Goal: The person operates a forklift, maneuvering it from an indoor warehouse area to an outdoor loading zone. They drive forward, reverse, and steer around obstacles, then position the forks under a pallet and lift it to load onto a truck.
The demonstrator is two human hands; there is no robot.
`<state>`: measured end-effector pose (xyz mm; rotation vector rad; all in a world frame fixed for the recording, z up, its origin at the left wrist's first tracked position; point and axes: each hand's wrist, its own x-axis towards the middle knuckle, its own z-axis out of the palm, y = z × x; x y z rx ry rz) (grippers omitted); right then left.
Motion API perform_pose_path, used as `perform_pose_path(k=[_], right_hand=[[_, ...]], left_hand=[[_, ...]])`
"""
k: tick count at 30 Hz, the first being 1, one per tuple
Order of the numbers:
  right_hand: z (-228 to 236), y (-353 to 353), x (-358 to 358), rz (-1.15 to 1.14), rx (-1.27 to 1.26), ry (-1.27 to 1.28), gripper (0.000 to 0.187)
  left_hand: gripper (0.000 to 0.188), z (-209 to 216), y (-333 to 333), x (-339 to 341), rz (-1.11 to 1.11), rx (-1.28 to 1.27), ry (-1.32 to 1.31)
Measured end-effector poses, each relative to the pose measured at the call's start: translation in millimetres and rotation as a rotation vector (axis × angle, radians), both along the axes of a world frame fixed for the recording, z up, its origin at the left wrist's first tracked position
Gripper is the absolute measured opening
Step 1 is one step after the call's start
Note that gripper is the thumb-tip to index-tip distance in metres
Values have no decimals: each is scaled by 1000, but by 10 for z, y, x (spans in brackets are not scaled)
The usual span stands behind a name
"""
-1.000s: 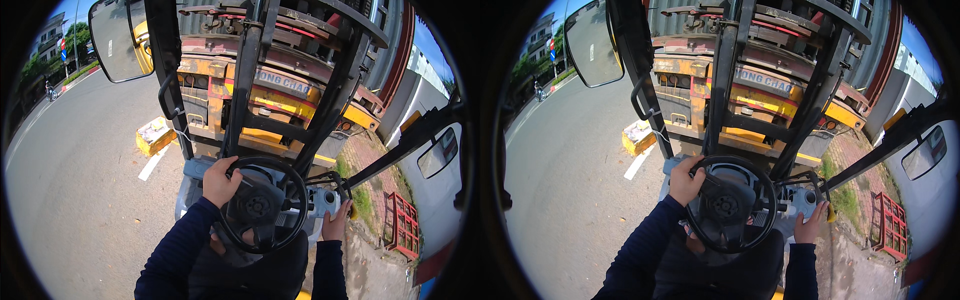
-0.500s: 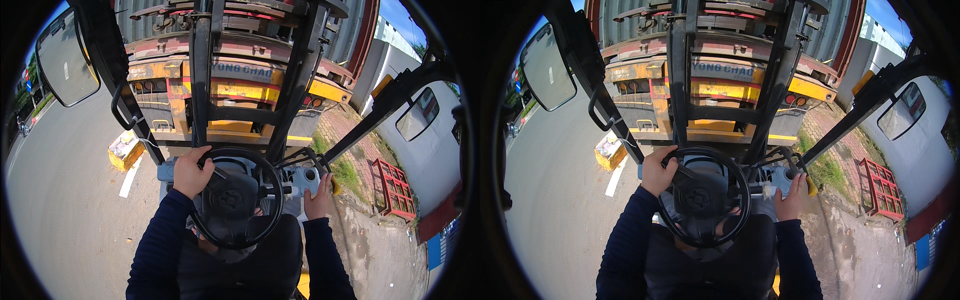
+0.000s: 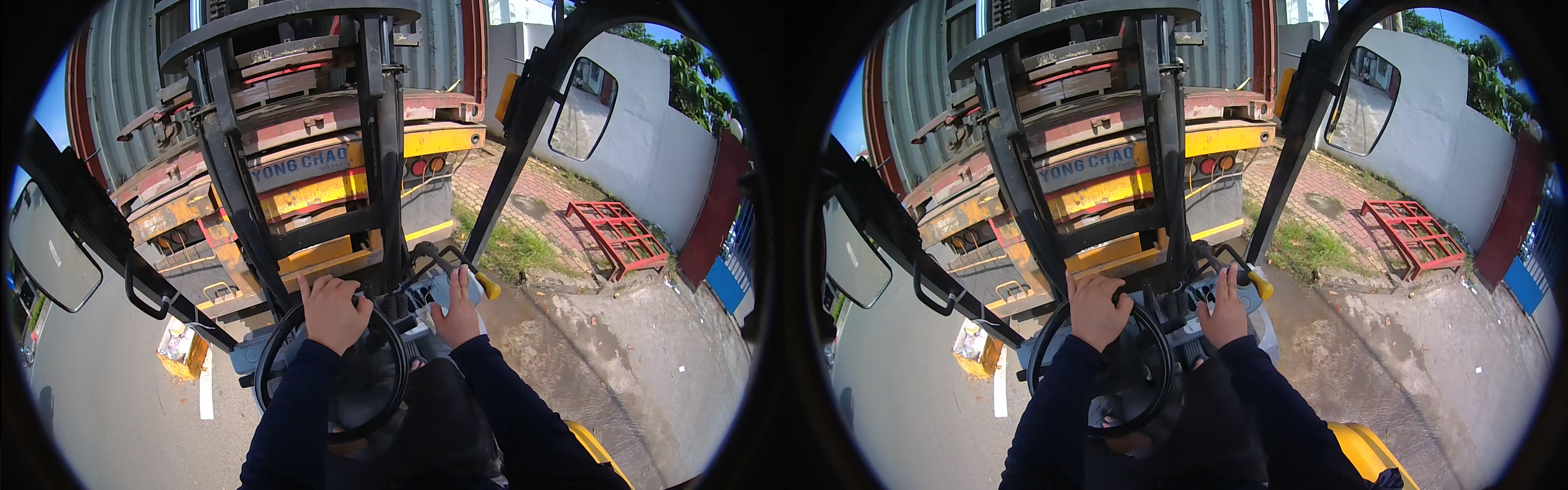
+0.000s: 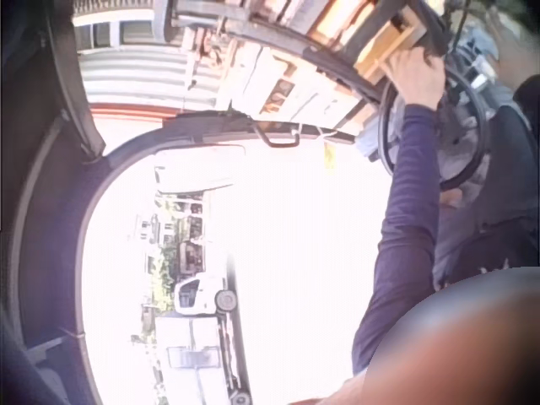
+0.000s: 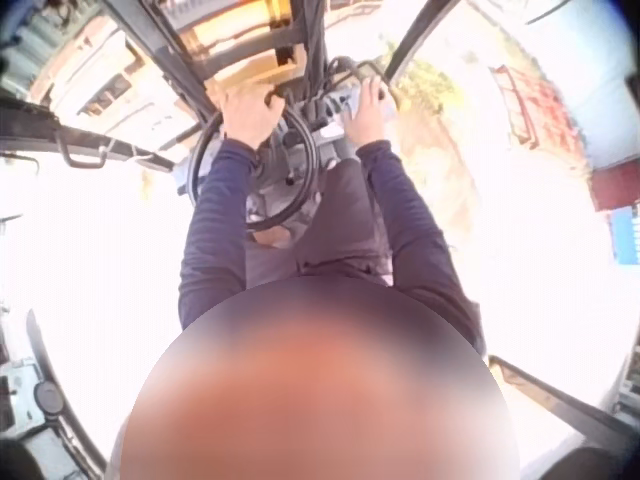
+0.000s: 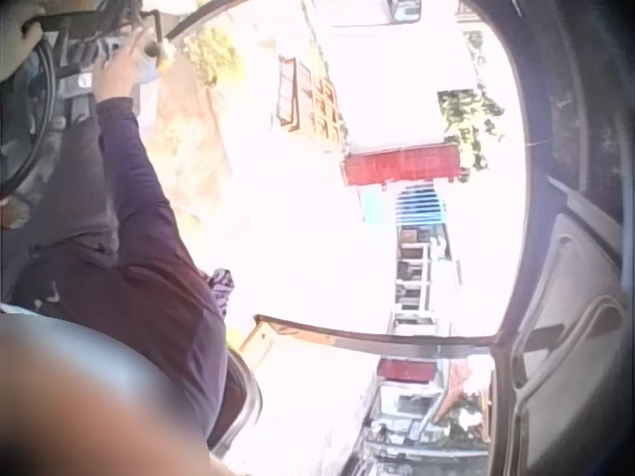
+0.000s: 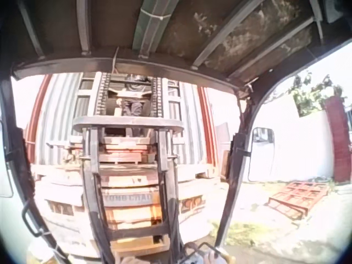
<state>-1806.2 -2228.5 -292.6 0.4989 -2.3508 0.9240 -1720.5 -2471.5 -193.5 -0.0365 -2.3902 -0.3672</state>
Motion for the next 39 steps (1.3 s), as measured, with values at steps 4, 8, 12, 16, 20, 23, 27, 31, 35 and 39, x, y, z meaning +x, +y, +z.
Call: perform_pose_path(k=[4, 8, 12, 16, 20, 23, 27, 31, 35, 39], right_hand=[[87, -96, -93, -6, -23, -121, 86], [173, -156, -144, 13, 1, -83, 86], [184, -191, -183, 7, -31, -46, 86], [120, -182, -240, 7, -40, -13, 87], [60, -115, -345, 30, -23, 49, 86], [39, -47, -444, 29, -24, 66, 84], [1, -18, -537, 58, -6, 45, 84], [-28, -33, -567, 43, -10, -39, 84], [45, -155, -728, 10, 39, -2, 84], [122, -291, -849, -13, 12, -70, 85]], left_hand=[[26, -116, 121, -53, -120, -57, 35], [25, -157, 149, -43, -130, -84, 33], [24, -169, 183, -44, -209, -101, 65], [26, -213, 235, -22, -226, -90, 17], [27, -261, 314, -19, -283, -107, -4], [26, -292, 377, -64, -299, -120, -11], [25, -337, 359, -132, -251, -118, -31], [24, -362, 296, -204, -259, -100, -48], [21, -302, 188, -386, -248, -64, 46], [19, -281, 128, -495, -260, -49, 13]])
